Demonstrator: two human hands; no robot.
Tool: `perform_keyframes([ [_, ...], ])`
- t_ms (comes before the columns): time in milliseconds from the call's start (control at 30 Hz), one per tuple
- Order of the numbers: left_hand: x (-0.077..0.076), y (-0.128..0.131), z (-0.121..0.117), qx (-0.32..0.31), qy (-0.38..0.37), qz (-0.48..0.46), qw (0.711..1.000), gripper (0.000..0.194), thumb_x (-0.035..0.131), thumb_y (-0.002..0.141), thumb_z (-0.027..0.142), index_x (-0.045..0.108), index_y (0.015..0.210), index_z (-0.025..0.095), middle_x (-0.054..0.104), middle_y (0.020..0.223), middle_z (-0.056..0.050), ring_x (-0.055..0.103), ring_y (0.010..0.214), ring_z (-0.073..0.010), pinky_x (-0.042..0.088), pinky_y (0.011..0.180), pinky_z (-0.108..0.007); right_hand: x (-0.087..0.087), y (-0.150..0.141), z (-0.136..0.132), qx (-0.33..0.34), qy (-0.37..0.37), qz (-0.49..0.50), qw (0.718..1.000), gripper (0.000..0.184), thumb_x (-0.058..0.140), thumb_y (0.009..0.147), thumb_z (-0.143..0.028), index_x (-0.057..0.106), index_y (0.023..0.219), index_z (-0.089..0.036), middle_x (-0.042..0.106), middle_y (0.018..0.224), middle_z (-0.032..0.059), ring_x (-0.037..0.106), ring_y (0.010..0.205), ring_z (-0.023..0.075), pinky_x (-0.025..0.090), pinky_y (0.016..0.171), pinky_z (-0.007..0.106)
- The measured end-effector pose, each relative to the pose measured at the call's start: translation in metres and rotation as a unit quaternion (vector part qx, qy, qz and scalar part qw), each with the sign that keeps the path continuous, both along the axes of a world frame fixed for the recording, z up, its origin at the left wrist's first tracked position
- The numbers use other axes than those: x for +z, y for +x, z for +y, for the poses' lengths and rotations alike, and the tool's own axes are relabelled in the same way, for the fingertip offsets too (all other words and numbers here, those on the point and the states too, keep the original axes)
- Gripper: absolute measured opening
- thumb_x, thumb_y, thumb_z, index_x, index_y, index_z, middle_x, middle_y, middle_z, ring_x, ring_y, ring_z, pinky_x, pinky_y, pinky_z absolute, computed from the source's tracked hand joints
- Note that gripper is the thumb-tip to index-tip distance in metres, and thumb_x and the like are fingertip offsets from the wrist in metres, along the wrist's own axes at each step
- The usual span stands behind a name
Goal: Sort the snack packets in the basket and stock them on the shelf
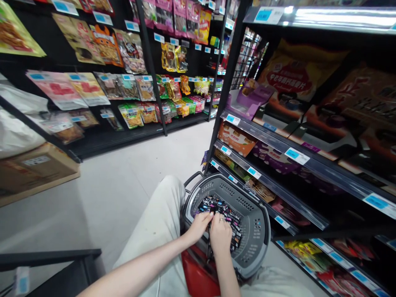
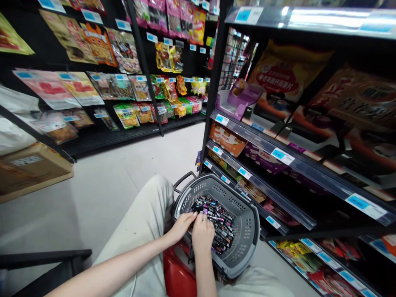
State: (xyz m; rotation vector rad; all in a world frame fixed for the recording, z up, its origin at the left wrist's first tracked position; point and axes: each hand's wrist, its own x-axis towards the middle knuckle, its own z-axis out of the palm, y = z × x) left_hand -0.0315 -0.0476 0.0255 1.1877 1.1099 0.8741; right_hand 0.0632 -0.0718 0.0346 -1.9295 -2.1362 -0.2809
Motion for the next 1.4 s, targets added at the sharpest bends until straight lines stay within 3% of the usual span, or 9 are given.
perform_keyframes([
  [133,0.003,-0.003,0.003,0.018,0.087,0.045,0.995,0.035,0.035,0.078,0.04,0.043,0.056,0.014,0.04,0.056,0.003,0.034,0.056,-0.0091,0.03,0.054,-0.02,-0.01,-0.004,0.0,-0.025,-0.008,0.075,0.997,0.022,0.028,0.085,-0.021,0.044,0.07,-0.018,0.054,0.057,0.0015,0.053,0.054,0.0149,0.029,0.051,0.025],
  [267,0.003,-0.005,0.004,0.023,0.09,0.087,0.992,0.036,0.035,0.077,0.038,0.04,0.052,0.014,0.034,0.05,0.005,0.031,0.052,-0.0081,0.026,0.05,-0.02,-0.013,-0.009,-0.001,-0.057,-0.017,0.171,0.984,0.025,0.025,0.085,-0.022,0.042,0.067,-0.019,0.053,0.053,-0.0009,0.052,0.05,0.0128,0.027,0.047,0.023],
  [500,0.003,-0.002,-0.005,0.013,0.118,0.123,0.985,0.033,0.033,0.079,0.034,0.036,0.051,0.015,0.033,0.049,0.005,0.03,0.051,-0.0082,0.023,0.049,-0.02,-0.007,-0.007,0.0,-0.117,-0.022,0.173,0.978,0.028,0.024,0.085,-0.031,0.045,0.071,-0.018,0.055,0.057,0.0024,0.05,0.046,0.0139,0.023,0.044,0.024],
  [700,-0.001,-0.001,-0.007,0.008,0.096,0.067,0.993,0.034,0.036,0.078,0.037,0.038,0.053,0.015,0.035,0.051,0.004,0.032,0.053,-0.0084,0.026,0.05,-0.019,-0.009,-0.007,0.002,-0.135,-0.005,0.399,0.907,0.027,0.029,0.083,-0.035,0.04,0.063,-0.02,0.05,0.054,-0.0011,0.047,0.049,0.0126,0.029,0.049,0.021],
  [833,-0.002,-0.002,-0.001,-0.001,0.034,-0.011,0.999,0.035,0.04,0.075,0.041,0.041,0.053,0.014,0.038,0.052,0.004,0.034,0.051,-0.0078,0.028,0.048,-0.019,-0.013,-0.005,0.004,-0.176,0.012,0.466,0.867,0.028,0.041,0.076,-0.042,0.036,0.06,-0.02,0.042,0.05,-0.0056,0.041,0.045,0.0101,0.029,0.049,0.02],
  [1000,-0.003,-0.004,0.007,0.001,-0.048,-0.046,0.998,0.031,0.052,0.066,0.043,0.045,0.057,0.014,0.043,0.048,0.004,0.036,0.042,-0.0069,0.026,0.041,-0.018,-0.019,0.002,0.003,-0.117,-0.039,0.476,0.871,0.028,0.041,0.076,-0.041,0.04,0.058,-0.02,0.039,0.046,-0.0069,0.039,0.043,0.0094,0.028,0.047,0.02],
  [1167,-0.009,-0.01,0.017,0.056,0.005,-0.021,0.998,0.025,0.055,0.064,0.037,0.046,0.06,0.014,0.041,0.043,0.006,0.036,0.04,-0.0065,0.026,0.04,-0.018,-0.025,0.007,-0.004,-0.021,-0.118,0.537,0.835,0.019,0.046,0.073,-0.036,0.048,0.077,-0.018,0.051,0.06,-0.0033,0.047,0.049,0.0099,0.036,0.048,0.019],
  [1300,-0.011,-0.019,0.024,0.166,0.044,0.018,0.985,0.024,0.052,0.067,0.037,0.043,0.06,0.016,0.038,0.044,0.008,0.037,0.04,-0.0067,0.027,0.041,-0.018,-0.026,0.002,-0.014,0.012,-0.139,0.483,0.865,0.041,0.059,0.062,-0.035,0.047,0.098,-0.016,0.056,0.07,0.0004,0.051,0.051,0.0117,0.042,0.05,0.023],
  [1400,-0.009,-0.024,0.027,0.23,0.059,0.032,0.971,0.026,0.052,0.067,0.039,0.044,0.06,0.015,0.039,0.047,0.007,0.038,0.043,-0.0068,0.028,0.042,-0.018,-0.025,-0.003,-0.019,0.035,-0.131,0.404,0.905,0.039,0.053,0.068,-0.034,0.051,0.102,-0.015,0.061,0.083,0.0073,0.057,0.071,0.0178,0.044,0.066,0.029],
])
